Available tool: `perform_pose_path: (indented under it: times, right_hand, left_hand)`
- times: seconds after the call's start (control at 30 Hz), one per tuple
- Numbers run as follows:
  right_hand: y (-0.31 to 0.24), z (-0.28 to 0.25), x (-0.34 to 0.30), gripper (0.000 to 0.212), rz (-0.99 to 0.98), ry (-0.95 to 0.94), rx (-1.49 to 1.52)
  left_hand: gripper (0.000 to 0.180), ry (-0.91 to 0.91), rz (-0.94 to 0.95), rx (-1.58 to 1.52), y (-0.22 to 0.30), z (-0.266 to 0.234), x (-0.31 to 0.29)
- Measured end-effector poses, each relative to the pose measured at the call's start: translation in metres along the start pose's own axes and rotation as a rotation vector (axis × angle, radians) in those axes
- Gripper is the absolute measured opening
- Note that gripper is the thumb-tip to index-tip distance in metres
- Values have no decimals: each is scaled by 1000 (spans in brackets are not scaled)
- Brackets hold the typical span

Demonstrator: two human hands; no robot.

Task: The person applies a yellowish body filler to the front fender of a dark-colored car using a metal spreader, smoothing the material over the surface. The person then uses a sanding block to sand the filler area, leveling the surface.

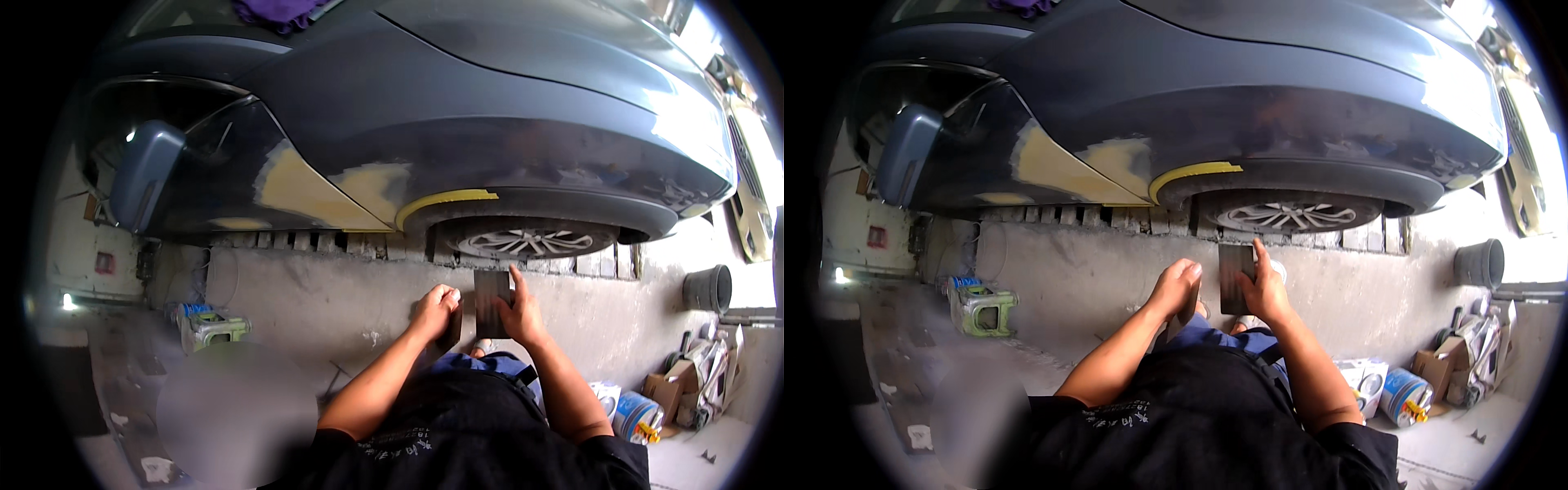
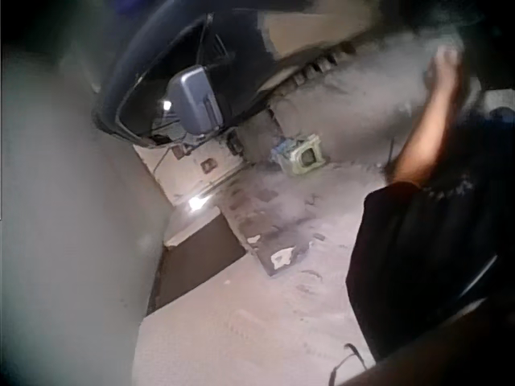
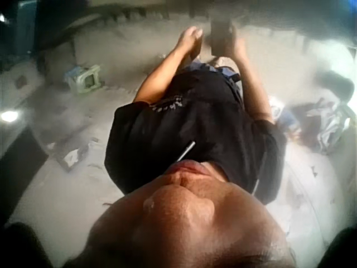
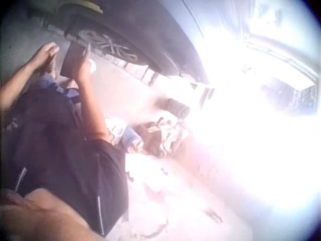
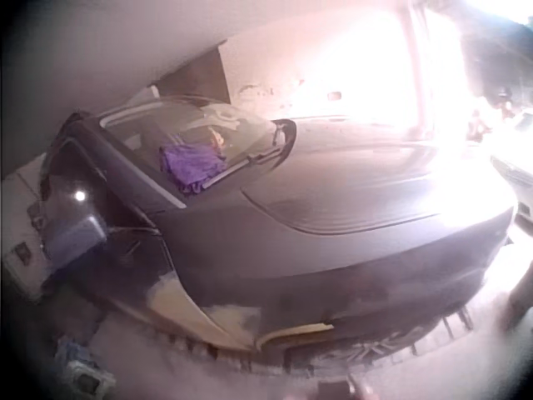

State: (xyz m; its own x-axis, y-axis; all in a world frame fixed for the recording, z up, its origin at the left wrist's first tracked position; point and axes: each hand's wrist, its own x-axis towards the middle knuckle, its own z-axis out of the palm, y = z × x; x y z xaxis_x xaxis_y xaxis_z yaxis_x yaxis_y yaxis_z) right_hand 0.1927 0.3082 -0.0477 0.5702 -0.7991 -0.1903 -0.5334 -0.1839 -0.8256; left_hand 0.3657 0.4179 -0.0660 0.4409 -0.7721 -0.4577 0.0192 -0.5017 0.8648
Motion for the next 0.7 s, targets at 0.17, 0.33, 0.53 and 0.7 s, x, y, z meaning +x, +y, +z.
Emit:
perform_pose_path:
  times: [0.17,0.33,0.53,0.7]
  right_hand:
    - [12,-18,-7,28,-346,-110,-11]
    - [-14,-25,-14,33,-178,-454,256]
    - [-50,-13,-13,33,-255,-312,63]
    - [-65,2,-19,29,-320,-213,-123]
  left_hand:
    - [17,270,216,109,18,14,-8]
    - [12,494,625,395,35,18,-21]
    - [16,587,720,517,40,20,-33]
    - [16,803,759,419,40,3,-27]
